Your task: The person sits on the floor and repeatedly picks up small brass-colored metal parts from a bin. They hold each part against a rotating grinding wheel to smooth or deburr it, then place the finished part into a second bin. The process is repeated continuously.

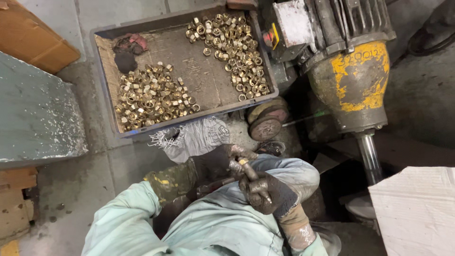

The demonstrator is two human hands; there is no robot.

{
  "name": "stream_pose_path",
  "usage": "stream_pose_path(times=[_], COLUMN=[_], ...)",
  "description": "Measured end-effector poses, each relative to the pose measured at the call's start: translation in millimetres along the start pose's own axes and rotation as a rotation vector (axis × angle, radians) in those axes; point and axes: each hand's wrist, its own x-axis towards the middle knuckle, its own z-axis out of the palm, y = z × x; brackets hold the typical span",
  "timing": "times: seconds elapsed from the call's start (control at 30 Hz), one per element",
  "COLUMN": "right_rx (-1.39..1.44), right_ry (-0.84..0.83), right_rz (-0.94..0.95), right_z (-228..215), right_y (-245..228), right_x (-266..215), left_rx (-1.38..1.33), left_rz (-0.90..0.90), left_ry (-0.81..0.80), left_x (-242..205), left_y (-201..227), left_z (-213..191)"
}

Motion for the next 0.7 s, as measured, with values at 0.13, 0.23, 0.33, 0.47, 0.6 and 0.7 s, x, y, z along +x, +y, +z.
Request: stream_pose_path(times=[0.13,0.23,0.33,0.47,0.6,0.7], right_rx=[-0.114,-0.399,-0.484,-0.402,-0.293,-0.235], right_ry=[0.114,0.271,0.312,0.247,0.297,0.217], right_rz=[0.156,0.195,0.221,0.228,0.184,0.097], right_z=[26.6,54.9,74.0,72.5,41.1,5.2], right_y=[-19.8,-33.2,-42.5,-46.6,-31.2,-10.7], right_x=[-8.2,-13.6,-16.4,-24.7,-34.8,-38.8], left_rx=[-0.125,-0.066,0.025,0.083,1.276,0.791], left_rz=[-0.039,-0.066,0.015,0.228,0.245,0.113], left_ry=[-0.028,0.021,0.047,0.247,0.94,1.353], left_x=[4.5,2.4,-5.7,-27.7,-69.5,-95.9], left_y=[-25.4,-28.7,-22.7,6.8,56.6,90.8], left_z=[-14.7,-23.1,-27.2,-51.3,-107.7,-136.6])
